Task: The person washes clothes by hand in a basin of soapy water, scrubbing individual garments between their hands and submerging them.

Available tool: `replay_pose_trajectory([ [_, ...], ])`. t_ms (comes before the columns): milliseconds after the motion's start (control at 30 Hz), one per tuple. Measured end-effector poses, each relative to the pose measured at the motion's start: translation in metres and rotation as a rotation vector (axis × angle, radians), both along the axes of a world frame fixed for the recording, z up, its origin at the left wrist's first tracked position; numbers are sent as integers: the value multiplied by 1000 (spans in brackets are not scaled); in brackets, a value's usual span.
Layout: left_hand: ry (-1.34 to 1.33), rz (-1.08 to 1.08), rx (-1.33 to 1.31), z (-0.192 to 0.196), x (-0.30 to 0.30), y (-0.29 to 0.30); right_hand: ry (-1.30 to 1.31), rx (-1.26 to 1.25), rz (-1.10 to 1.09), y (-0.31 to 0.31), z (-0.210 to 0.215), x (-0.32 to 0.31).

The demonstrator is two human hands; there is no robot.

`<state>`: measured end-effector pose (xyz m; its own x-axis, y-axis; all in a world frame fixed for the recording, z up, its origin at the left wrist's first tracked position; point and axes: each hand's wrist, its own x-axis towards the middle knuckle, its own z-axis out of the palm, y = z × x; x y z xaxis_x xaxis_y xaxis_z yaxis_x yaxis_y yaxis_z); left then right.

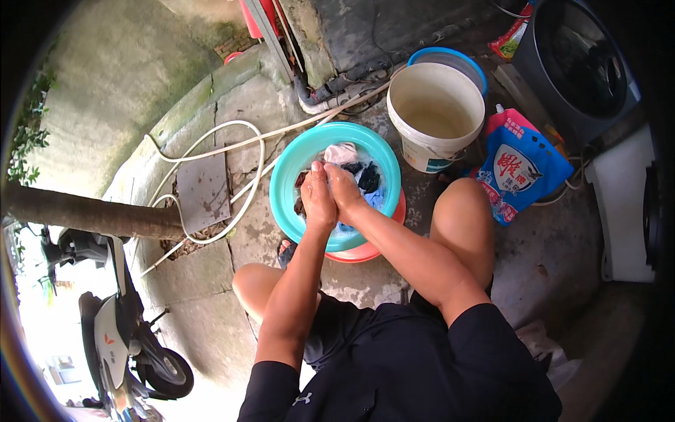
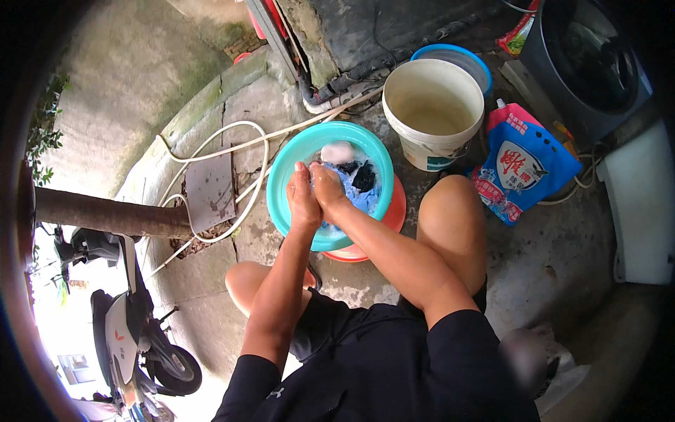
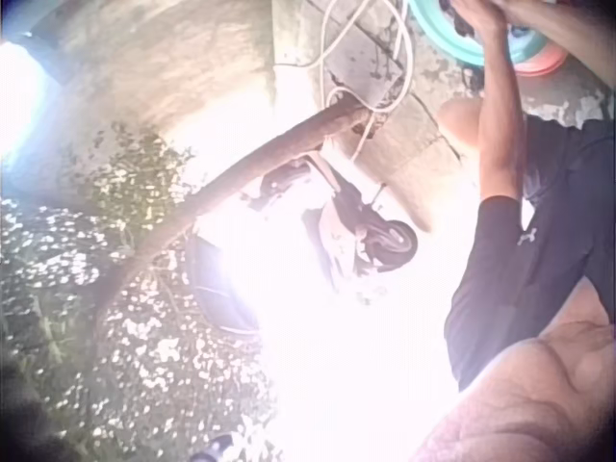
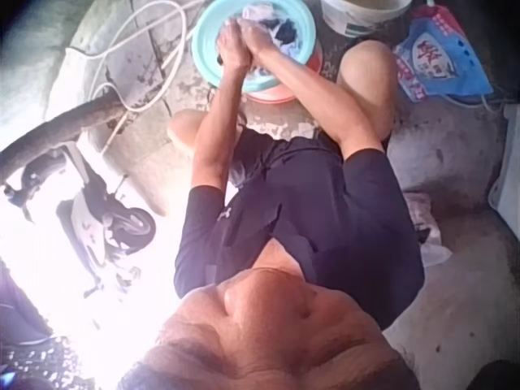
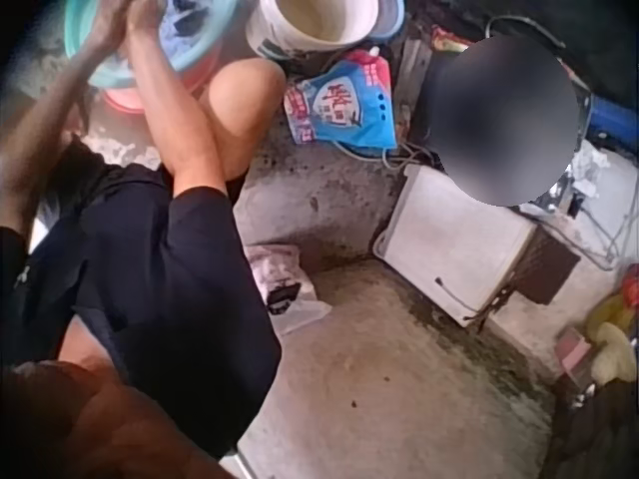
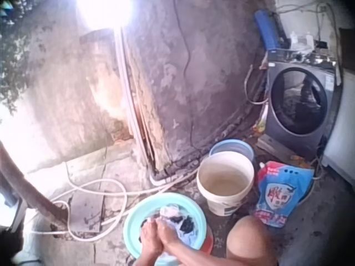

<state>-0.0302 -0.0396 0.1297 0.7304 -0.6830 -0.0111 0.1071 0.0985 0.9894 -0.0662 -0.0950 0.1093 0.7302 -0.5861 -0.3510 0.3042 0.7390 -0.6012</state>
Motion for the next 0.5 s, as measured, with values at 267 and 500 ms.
replay_pose_trajectory([
  [267, 750, -36, -409, -16, 32, -2, 217, -1276, -253, -13, -18, 3],
  [500, 405, 61, -157, -11, 50, 4, 348, -631, 206, -62, 6, -20],
])
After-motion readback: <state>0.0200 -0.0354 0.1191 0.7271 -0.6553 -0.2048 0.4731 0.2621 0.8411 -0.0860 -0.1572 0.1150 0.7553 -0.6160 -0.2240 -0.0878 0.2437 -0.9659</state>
